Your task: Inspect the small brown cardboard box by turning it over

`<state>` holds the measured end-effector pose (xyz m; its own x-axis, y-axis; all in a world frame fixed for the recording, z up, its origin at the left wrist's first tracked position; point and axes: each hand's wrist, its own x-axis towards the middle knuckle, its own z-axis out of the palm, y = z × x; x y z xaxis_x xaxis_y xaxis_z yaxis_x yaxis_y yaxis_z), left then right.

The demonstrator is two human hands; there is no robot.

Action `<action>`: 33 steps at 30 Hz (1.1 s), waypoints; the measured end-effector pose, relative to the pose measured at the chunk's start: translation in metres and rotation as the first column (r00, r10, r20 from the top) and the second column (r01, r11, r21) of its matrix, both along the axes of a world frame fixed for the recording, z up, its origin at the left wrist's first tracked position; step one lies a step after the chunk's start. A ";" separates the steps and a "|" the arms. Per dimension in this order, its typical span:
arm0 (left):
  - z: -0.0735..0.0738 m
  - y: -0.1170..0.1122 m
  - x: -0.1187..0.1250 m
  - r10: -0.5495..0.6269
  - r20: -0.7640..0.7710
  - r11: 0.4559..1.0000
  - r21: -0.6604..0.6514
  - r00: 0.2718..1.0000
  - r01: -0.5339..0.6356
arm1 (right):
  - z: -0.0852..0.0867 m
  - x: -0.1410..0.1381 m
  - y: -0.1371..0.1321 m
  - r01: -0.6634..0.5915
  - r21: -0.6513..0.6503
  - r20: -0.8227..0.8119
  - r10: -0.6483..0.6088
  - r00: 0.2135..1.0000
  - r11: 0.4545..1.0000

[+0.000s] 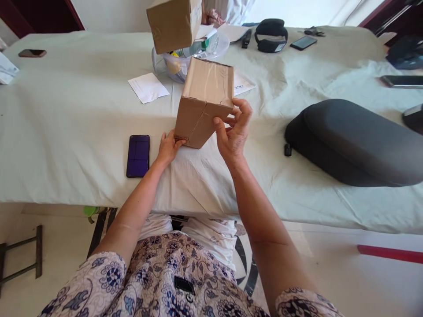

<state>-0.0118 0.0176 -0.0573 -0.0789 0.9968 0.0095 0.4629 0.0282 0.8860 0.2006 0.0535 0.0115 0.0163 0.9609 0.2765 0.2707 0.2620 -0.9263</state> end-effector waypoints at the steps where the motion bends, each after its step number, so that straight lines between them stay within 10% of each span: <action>1: 0.002 0.000 0.000 -0.016 -0.006 1.000 -0.016 1.000 0.016 | 0.000 0.001 0.002 -0.008 0.012 0.002 0.008 1.000 1.000; 13: 0.034 -0.009 0.015 -0.047 -0.256 0.968 -0.249 0.965 -0.019 | -0.009 -0.010 0.005 0.031 0.250 0.130 -0.065 0.989 0.968; 27: 0.020 -0.005 0.013 0.001 -0.290 0.978 -0.198 0.957 -0.061 | -0.009 -0.021 0.002 0.017 0.243 0.139 -0.052 0.989 0.970; 33: 0.022 -0.006 0.007 -0.052 -0.246 0.988 -0.151 0.968 0.015 | -0.032 0.020 0.004 0.048 0.106 0.250 -0.073 0.966 0.993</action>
<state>-0.0047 0.0114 -0.0357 -0.0589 0.9907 -0.1223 0.6708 0.1300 0.7302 0.2205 0.0571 -0.0200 -0.0087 0.9283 0.3718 0.5108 0.3237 -0.7964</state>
